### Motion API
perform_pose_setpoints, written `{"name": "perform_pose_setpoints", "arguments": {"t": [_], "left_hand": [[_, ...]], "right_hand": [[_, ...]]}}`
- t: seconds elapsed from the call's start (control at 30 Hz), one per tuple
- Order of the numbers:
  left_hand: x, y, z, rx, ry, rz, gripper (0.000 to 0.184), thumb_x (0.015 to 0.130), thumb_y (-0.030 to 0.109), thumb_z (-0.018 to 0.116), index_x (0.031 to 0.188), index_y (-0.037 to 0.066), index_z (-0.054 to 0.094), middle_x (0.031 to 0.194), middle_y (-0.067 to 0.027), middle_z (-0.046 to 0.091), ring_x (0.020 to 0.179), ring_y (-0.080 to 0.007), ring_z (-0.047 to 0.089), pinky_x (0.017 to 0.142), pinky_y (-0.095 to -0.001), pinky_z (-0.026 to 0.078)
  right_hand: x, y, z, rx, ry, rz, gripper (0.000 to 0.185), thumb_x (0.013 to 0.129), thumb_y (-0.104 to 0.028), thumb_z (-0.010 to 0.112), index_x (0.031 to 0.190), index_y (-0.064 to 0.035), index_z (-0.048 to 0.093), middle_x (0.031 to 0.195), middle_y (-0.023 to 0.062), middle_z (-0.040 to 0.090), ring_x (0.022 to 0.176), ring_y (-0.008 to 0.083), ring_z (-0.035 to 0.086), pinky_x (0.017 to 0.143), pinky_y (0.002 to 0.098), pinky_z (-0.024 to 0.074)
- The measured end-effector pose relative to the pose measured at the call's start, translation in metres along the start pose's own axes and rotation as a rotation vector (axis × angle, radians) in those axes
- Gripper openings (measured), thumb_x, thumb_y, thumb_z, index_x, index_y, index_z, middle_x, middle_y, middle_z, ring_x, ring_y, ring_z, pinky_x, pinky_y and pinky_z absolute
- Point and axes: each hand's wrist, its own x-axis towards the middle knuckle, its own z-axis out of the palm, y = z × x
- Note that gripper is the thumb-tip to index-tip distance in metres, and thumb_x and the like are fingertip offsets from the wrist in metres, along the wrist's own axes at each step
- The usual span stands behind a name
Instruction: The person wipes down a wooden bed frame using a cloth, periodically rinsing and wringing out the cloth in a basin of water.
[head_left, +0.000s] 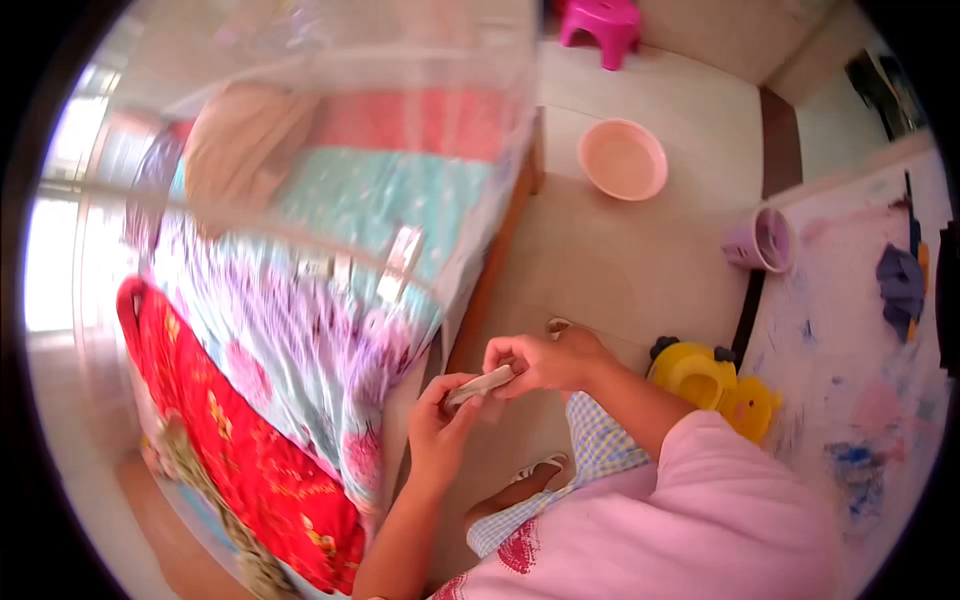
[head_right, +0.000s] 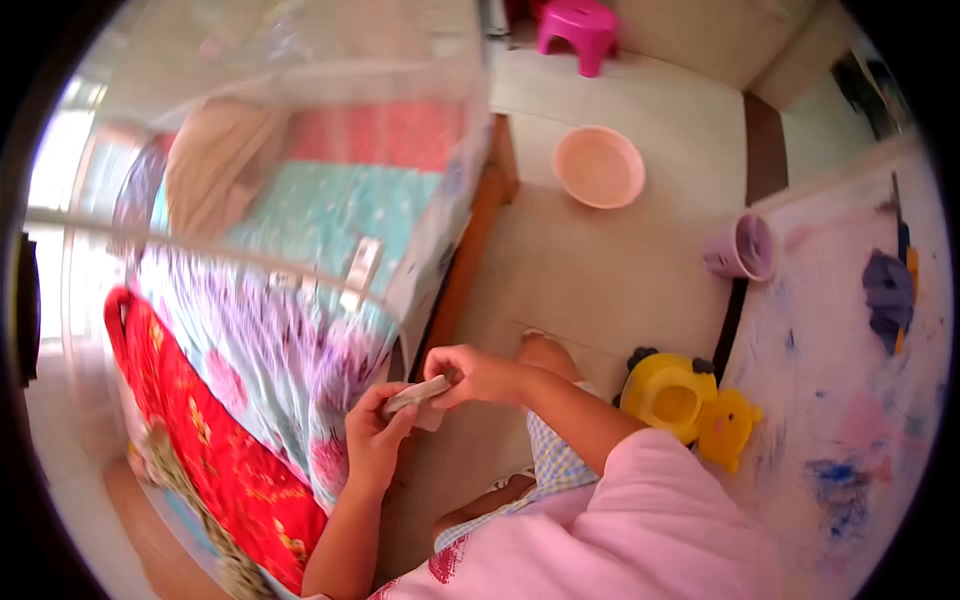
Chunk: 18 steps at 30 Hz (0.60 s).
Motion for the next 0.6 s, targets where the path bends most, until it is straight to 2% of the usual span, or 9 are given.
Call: {"name": "perform_pose_setpoints", "arguments": {"t": [0.1, 0.17, 0.3, 0.37, 0.4, 0.43, 0.5, 0.57, 0.6], "left_hand": [[0.044, 0.032, 0.065, 0.236, -0.111, -0.057, 0.021, 0.085, 0.001, 0.065, 0.106, -0.001, 0.059, 0.095, -0.0022, 0.062, 0.087, -0.0074, 0.056, 0.076, -0.0206, 0.045], [0.076, 0.043, 0.104, 0.354, -0.187, -0.128, 0.021, 0.084, 0.003, 0.067, 0.104, 0.0, 0.06, 0.094, -0.0017, 0.062, 0.086, -0.0073, 0.056, 0.075, -0.0205, 0.045], [0.15, 0.035, 0.171, 0.453, -0.293, -0.285, 0.029, 0.082, 0.004, 0.069, 0.108, 0.001, 0.057, 0.096, -0.0031, 0.062, 0.09, -0.0074, 0.055, 0.077, -0.023, 0.046], [0.182, 0.024, 0.204, 0.227, -0.279, -0.238, 0.04, 0.086, 0.002, 0.063, 0.123, 0.002, 0.048, 0.108, -0.0072, 0.059, 0.099, -0.0134, 0.056, 0.085, -0.0266, 0.046], [0.202, 0.021, 0.223, 0.085, -0.28, -0.354, 0.045, 0.088, 0.005, 0.061, 0.129, 0.003, 0.042, 0.114, -0.0097, 0.057, 0.11, -0.0169, 0.053, 0.095, -0.0304, 0.043], [0.222, 0.015, 0.235, 0.077, -0.267, -0.365, 0.045, 0.088, 0.005, 0.061, 0.129, 0.003, 0.042, 0.114, -0.0097, 0.057, 0.11, -0.0169, 0.053, 0.095, -0.0304, 0.043], [0.264, -0.004, 0.255, -0.019, -0.34, -0.567, 0.045, 0.089, 0.006, 0.061, 0.13, 0.003, 0.042, 0.115, -0.01, 0.058, 0.108, -0.0171, 0.054, 0.094, -0.0305, 0.043], [0.301, -0.018, 0.275, -0.002, -0.337, -0.547, 0.045, 0.089, 0.006, 0.062, 0.129, 0.004, 0.043, 0.114, -0.0097, 0.059, 0.105, -0.0167, 0.056, 0.09, -0.0291, 0.045], [0.32, -0.025, 0.283, 0.095, -0.339, -0.518, 0.045, 0.088, 0.005, 0.063, 0.128, 0.004, 0.044, 0.113, -0.0092, 0.06, 0.102, -0.0159, 0.057, 0.086, -0.0278, 0.046]], "right_hand": [[-0.068, -0.031, -0.049, 0.039, 0.267, -0.022, 0.029, 0.08, -0.002, 0.071, 0.102, -0.0059, 0.052, 0.096, 0.0013, 0.059, 0.091, 0.0112, 0.059, 0.08, 0.0272, 0.0481], [-0.098, -0.033, -0.084, 0.112, 0.298, -0.103, 0.027, 0.08, -0.003, 0.071, 0.1, -0.0055, 0.053, 0.097, 0.0015, 0.06, 0.091, 0.0119, 0.059, 0.078, 0.0278, 0.0485], [-0.128, -0.034, -0.156, 0.183, 0.449, 0.006, 0.026, 0.081, -0.004, 0.07, 0.104, -0.0029, 0.057, 0.099, 0.0031, 0.06, 0.092, 0.0128, 0.06, 0.078, 0.0285, 0.0507], [-0.133, -0.038, -0.186, 0.194, 0.493, 0.072, 0.026, 0.082, -0.005, 0.069, 0.106, -0.002, 0.058, 0.1, 0.0042, 0.06, 0.092, 0.0133, 0.06, 0.078, 0.0292, 0.052], [-0.131, -0.044, -0.204, 0.376, 0.525, 0.02, 0.026, 0.084, -0.006, 0.067, 0.108, -0.0015, 0.058, 0.101, 0.0052, 0.06, 0.091, 0.0141, 0.06, 0.081, 0.0304, 0.0529], [-0.128, -0.049, -0.221, 0.552, 0.558, -0.031, 0.025, 0.086, -0.007, 0.065, 0.109, -0.001, 0.057, 0.101, 0.0062, 0.06, 0.091, 0.0148, 0.061, 0.083, 0.0317, 0.0537], [-0.12, -0.052, -0.255, 0.594, 0.599, -0.052, 0.022, 0.088, -0.012, 0.063, 0.106, -0.0004, 0.056, 0.101, 0.0069, 0.059, 0.091, 0.0141, 0.061, 0.078, 0.0305, 0.0567], [-0.117, -0.053, -0.292, 0.465, 0.735, 0.031, 0.021, 0.089, -0.012, 0.061, 0.105, -0.0009, 0.056, 0.104, 0.0067, 0.059, 0.086, 0.0149, 0.062, 0.076, 0.0307, 0.0575], [-0.115, -0.052, -0.309, 0.478, 0.808, 0.005, 0.019, 0.086, -0.013, 0.064, 0.099, -0.0001, 0.057, 0.095, 0.0069, 0.062, 0.08, 0.0137, 0.063, 0.069, 0.0291, 0.0557]]}}
